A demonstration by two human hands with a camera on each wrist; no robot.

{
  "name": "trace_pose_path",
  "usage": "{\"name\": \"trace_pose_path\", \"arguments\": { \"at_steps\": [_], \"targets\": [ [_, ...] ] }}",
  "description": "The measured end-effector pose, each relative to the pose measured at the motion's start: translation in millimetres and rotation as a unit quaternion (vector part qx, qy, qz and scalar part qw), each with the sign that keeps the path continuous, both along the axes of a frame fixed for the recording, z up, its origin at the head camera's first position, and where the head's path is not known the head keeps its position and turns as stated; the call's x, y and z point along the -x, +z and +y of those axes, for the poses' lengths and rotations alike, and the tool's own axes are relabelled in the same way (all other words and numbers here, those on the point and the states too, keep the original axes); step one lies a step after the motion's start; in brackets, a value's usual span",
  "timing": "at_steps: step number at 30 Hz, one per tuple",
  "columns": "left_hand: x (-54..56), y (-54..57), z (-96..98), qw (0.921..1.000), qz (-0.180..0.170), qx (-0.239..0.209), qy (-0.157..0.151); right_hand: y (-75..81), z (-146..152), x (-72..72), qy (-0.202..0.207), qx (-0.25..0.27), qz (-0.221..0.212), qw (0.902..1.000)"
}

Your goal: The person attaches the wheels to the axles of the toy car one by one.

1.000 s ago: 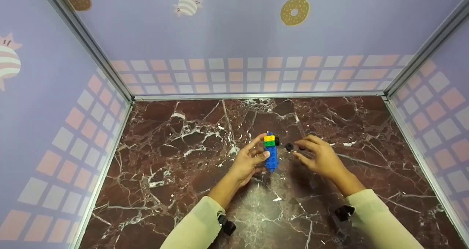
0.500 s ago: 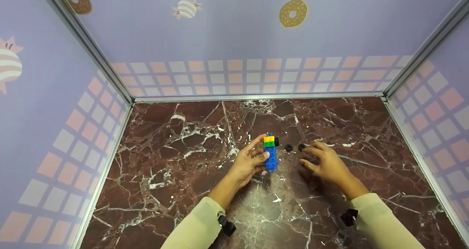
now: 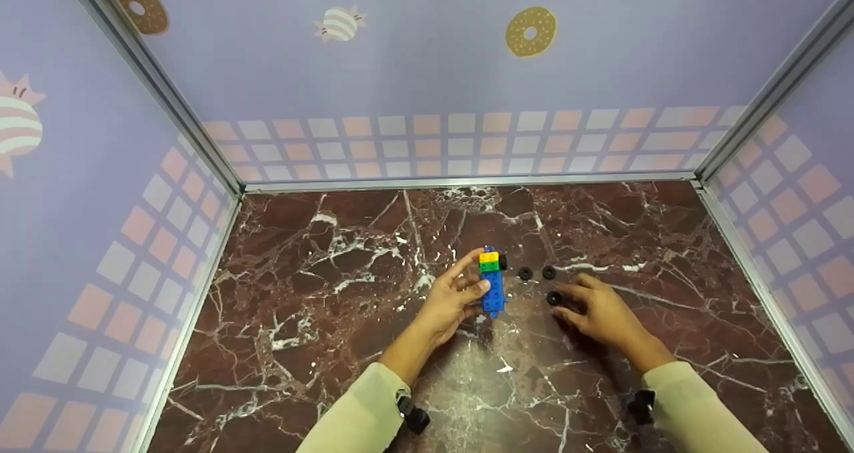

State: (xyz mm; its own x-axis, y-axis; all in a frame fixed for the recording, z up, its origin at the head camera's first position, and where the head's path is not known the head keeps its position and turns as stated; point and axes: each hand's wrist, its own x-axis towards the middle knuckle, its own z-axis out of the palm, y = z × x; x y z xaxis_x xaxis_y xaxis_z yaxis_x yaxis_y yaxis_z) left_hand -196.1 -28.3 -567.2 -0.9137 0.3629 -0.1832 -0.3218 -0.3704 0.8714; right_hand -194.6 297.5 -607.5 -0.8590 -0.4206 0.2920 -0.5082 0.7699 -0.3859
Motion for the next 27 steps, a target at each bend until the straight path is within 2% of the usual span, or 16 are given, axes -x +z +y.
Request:
{"name": "trace_pose_path", "arguments": {
  "at_steps": [9, 21, 27],
  "targets": [
    [-1.3, -0.6, -0.7, 0.9999, -0.012, 0.000, 0.008, -6.9, 1.9, -1.1, 0.001, -0.011, 0.012, 0.9999],
    [0.3, -1.3, 1.9, 0.9996, -0.025, 0.003, 0.014, -6.9, -5.9, 0.0, -0.019, -0.045, -0.038, 0.9981],
    [0.0, -3.0, 2.3, 0.9997, -0.022, -0.002, 0.013, -9.4, -7.6, 0.3, -0.021, -0.043, -0.031, 0.9984]
  ]
}}
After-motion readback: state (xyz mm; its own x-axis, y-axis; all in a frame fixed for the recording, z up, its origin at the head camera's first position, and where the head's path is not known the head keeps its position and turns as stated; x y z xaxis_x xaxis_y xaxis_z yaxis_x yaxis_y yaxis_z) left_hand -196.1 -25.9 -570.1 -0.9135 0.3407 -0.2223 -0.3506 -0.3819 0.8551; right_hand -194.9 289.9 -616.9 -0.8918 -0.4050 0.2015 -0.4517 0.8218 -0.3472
